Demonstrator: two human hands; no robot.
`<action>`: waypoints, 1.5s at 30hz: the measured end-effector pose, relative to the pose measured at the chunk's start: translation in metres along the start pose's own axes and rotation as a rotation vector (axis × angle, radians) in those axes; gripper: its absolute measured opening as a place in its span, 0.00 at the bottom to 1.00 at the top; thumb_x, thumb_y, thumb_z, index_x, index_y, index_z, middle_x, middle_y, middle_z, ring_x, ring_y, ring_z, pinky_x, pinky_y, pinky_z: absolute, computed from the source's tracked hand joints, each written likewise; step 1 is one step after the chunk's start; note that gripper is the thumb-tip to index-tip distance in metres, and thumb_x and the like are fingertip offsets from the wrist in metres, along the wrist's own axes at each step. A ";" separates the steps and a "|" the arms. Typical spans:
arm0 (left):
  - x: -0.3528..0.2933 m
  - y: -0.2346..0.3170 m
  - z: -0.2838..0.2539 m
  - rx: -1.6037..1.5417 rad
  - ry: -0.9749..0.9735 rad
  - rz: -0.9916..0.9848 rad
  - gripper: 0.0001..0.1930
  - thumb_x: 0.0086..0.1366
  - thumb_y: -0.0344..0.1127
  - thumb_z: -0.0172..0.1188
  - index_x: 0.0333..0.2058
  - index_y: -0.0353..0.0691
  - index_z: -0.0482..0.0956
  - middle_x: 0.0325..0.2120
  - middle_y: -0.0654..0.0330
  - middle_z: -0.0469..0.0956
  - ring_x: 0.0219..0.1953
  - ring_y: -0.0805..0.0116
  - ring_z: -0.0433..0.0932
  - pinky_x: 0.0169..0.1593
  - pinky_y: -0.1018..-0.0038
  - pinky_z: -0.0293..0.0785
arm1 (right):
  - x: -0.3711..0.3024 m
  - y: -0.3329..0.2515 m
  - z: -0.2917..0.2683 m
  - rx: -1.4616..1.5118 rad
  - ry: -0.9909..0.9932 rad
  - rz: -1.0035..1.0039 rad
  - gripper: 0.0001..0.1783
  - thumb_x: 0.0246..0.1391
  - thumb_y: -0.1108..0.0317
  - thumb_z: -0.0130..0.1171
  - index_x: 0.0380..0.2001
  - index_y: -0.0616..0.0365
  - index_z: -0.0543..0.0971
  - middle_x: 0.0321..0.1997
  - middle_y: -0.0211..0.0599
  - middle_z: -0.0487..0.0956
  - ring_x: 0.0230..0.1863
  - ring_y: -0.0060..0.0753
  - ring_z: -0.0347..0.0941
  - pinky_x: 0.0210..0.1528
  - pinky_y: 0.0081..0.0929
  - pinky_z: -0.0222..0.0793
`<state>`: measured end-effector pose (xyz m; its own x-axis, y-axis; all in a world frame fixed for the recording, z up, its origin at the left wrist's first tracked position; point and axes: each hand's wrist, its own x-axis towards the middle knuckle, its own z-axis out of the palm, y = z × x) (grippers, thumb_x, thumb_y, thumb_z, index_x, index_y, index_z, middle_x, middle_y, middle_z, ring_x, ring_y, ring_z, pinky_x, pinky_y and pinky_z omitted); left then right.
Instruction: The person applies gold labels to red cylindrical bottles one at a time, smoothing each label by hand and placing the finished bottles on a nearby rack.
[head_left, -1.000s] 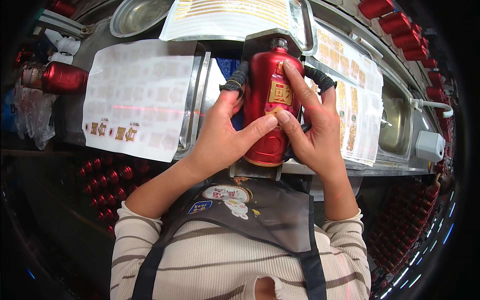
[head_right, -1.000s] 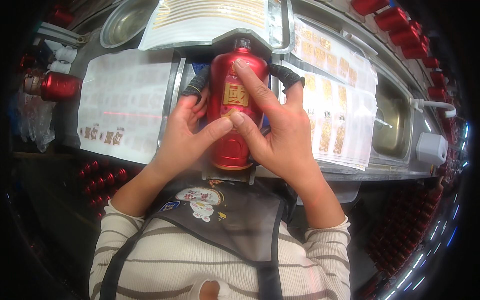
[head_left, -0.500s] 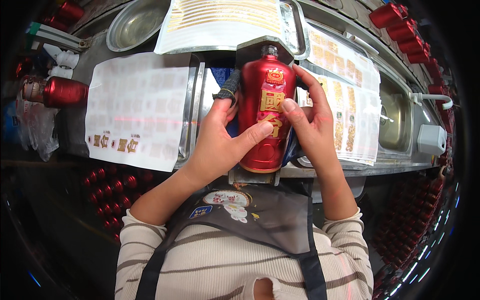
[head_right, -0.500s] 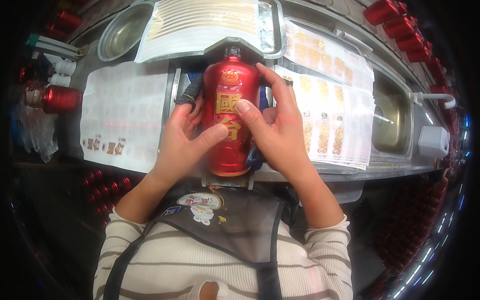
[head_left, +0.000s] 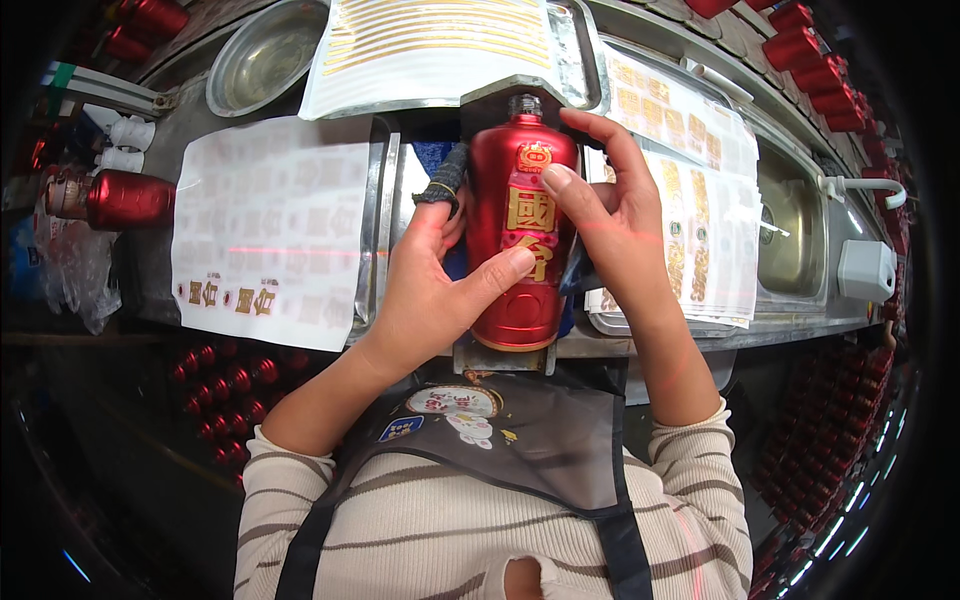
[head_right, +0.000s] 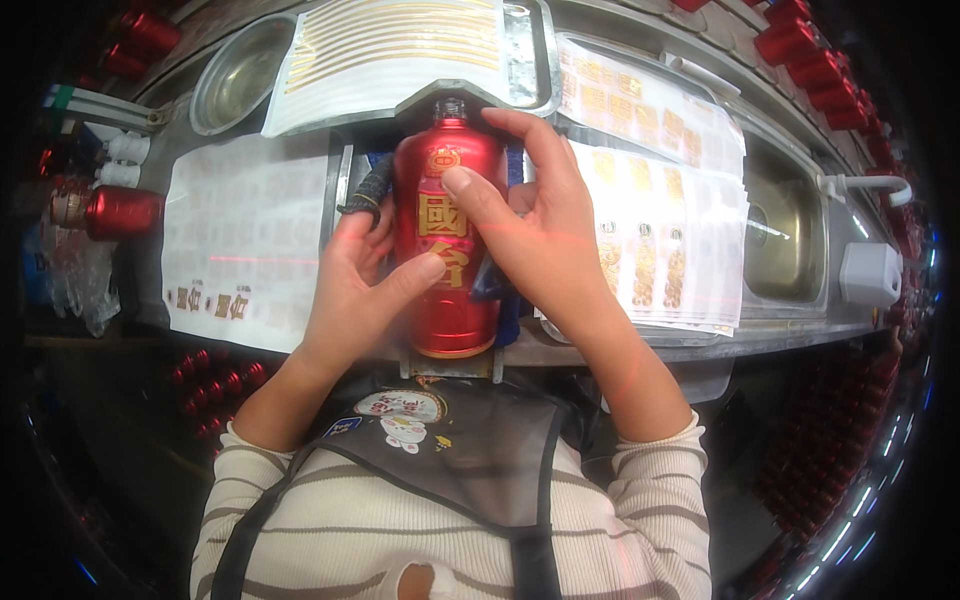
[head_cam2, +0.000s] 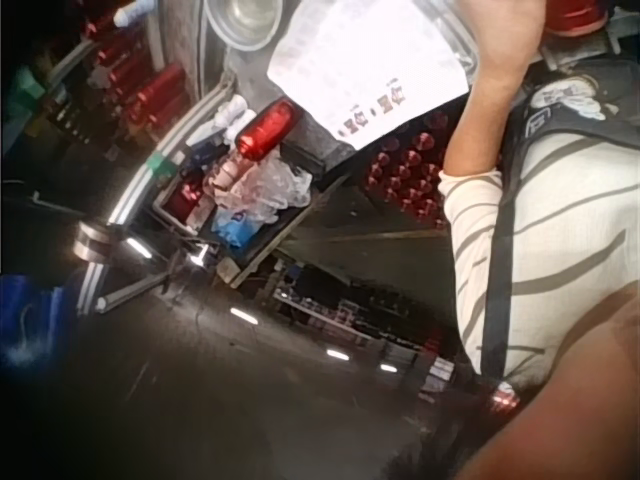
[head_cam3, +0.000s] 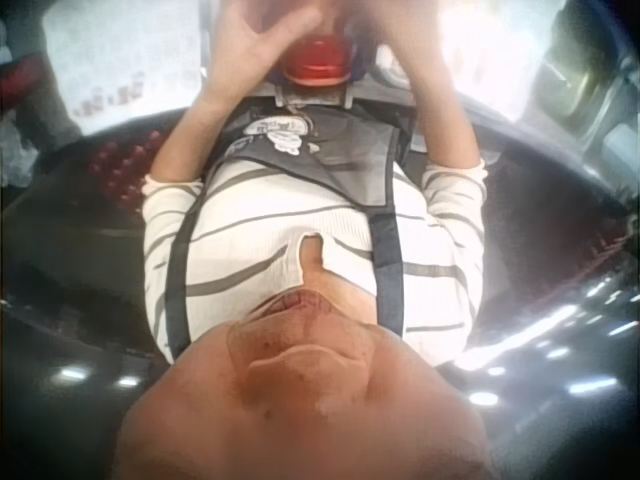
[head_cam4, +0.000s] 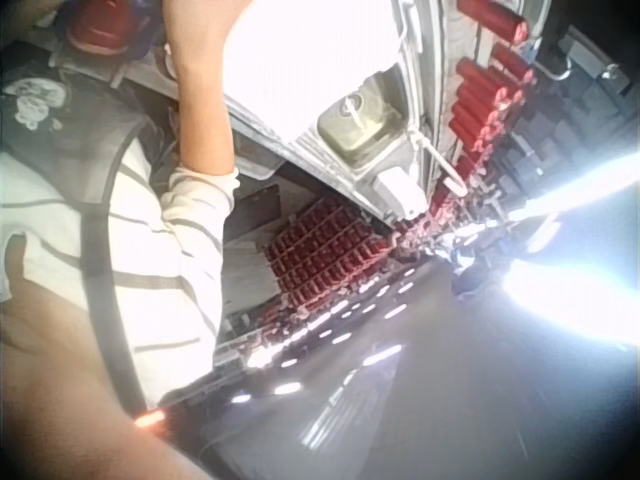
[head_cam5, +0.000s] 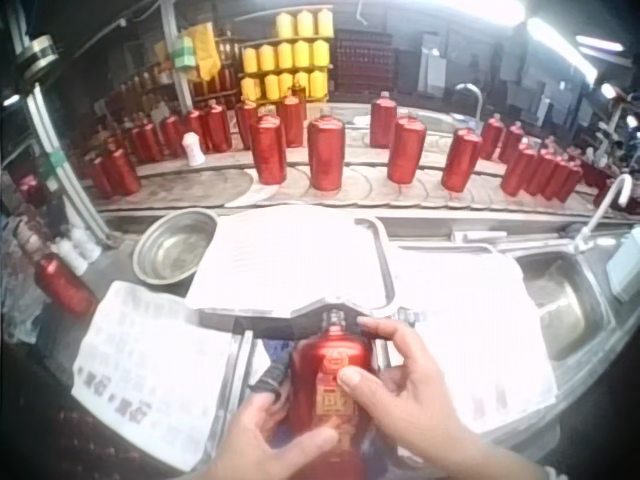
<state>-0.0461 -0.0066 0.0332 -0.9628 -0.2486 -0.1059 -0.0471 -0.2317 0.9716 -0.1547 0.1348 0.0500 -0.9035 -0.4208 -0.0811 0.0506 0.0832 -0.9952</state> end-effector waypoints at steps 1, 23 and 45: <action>0.000 0.000 0.000 0.015 -0.004 -0.007 0.26 0.61 0.34 0.70 0.50 0.28 0.67 0.50 0.49 0.76 0.54 0.65 0.76 0.59 0.68 0.71 | 0.003 0.000 0.002 -0.002 0.002 0.012 0.25 0.56 0.65 0.68 0.54 0.61 0.74 0.46 0.37 0.73 0.26 0.13 0.70 0.27 0.14 0.68; -0.002 0.001 0.002 0.058 0.014 -0.021 0.26 0.62 0.35 0.71 0.50 0.27 0.68 0.49 0.48 0.77 0.53 0.66 0.76 0.57 0.69 0.72 | 0.007 -0.001 0.004 -0.110 0.030 0.004 0.20 0.55 0.62 0.69 0.46 0.62 0.78 0.42 0.36 0.75 0.26 0.18 0.71 0.29 0.18 0.69; 0.044 0.019 0.009 -0.264 0.146 -0.079 0.18 0.65 0.32 0.67 0.45 0.29 0.68 0.45 0.50 0.80 0.46 0.71 0.80 0.49 0.76 0.79 | 0.009 0.000 0.001 -0.031 -0.022 0.015 0.18 0.59 0.67 0.65 0.49 0.63 0.75 0.44 0.34 0.78 0.24 0.08 0.68 0.24 0.11 0.63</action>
<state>-0.0915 -0.0136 0.0494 -0.9095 -0.3481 -0.2271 -0.0315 -0.4871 0.8728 -0.1619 0.1300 0.0491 -0.8932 -0.4391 -0.0970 0.0502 0.1171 -0.9919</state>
